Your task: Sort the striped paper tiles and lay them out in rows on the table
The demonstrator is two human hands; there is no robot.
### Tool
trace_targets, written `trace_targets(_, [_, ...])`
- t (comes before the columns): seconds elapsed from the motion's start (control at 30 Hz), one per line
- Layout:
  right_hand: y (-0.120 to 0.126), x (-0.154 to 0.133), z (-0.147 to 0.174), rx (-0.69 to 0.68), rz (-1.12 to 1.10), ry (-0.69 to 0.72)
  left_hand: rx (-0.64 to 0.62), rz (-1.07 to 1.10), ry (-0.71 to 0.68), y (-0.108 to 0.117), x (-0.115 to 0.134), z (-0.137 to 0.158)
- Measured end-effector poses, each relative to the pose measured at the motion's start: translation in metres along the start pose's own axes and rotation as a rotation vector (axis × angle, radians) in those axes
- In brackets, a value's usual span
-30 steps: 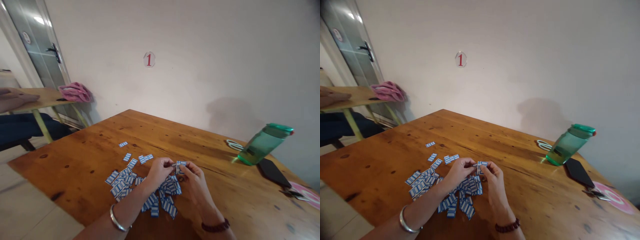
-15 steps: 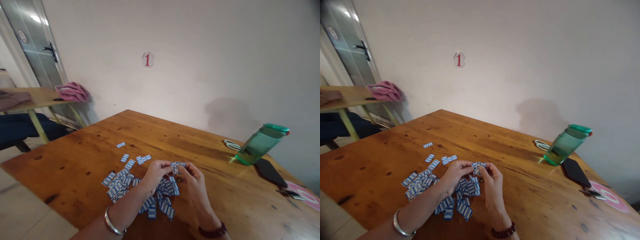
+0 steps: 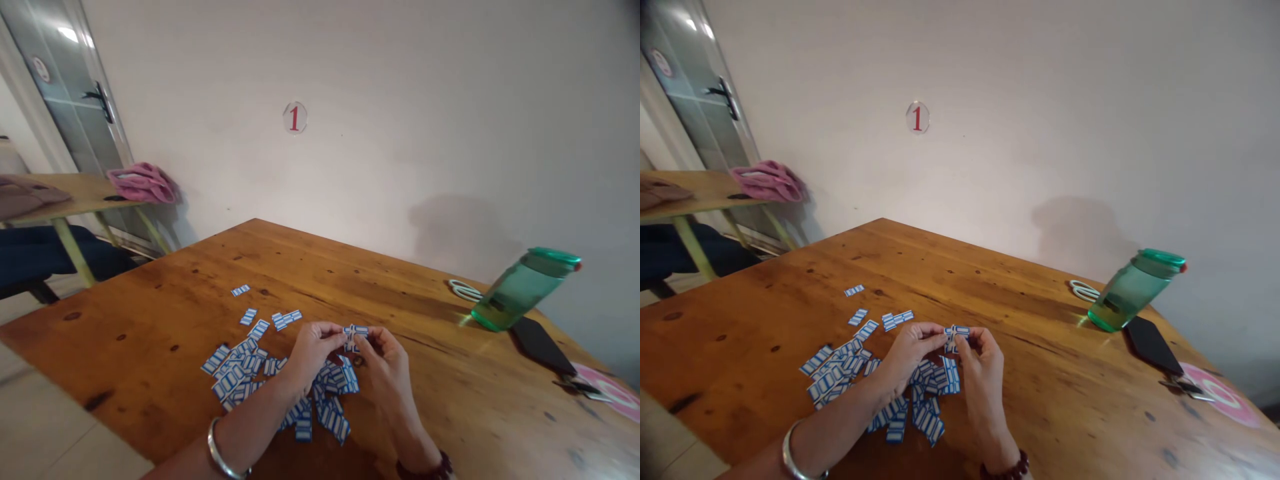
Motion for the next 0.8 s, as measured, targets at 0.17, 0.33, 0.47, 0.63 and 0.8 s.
trace_targets(0.17, [0.0001,0.0004,-0.0005,-0.032,-0.056,-0.045,0.012,0.041,0.021,0.0008,-0.0002,0.0016])
trace_targets(0.33, [0.0002,-0.0007,-0.0013,-0.088,-0.079,-0.068,0.013,0.018,0.014,0.0001,0.0004,0.0006])
trace_targets(0.47, [-0.0007,-0.0021,-0.0009,-0.116,-0.074,-0.058,0.035,0.014,0.014,0.0002,0.0007,0.0003])
trace_targets(0.63, [-0.0025,0.0007,-0.0002,-0.132,-0.144,-0.102,0.035,0.027,-0.006,-0.0002,0.0027,0.0011])
trace_targets(0.8, [-0.0021,0.0054,-0.0013,-0.109,-0.204,-0.106,0.05,0.011,-0.017,-0.0007,0.0051,0.0026])
Point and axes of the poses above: each hand's wrist, its own z-axis away from the middle knuckle, its own y-axis out of the back of the hand, x = y × z, the point moved 5 cm from there along -z, towards the middle knuckle, and after that the axes turned 8 degrees about z, right-handed, at the moved point
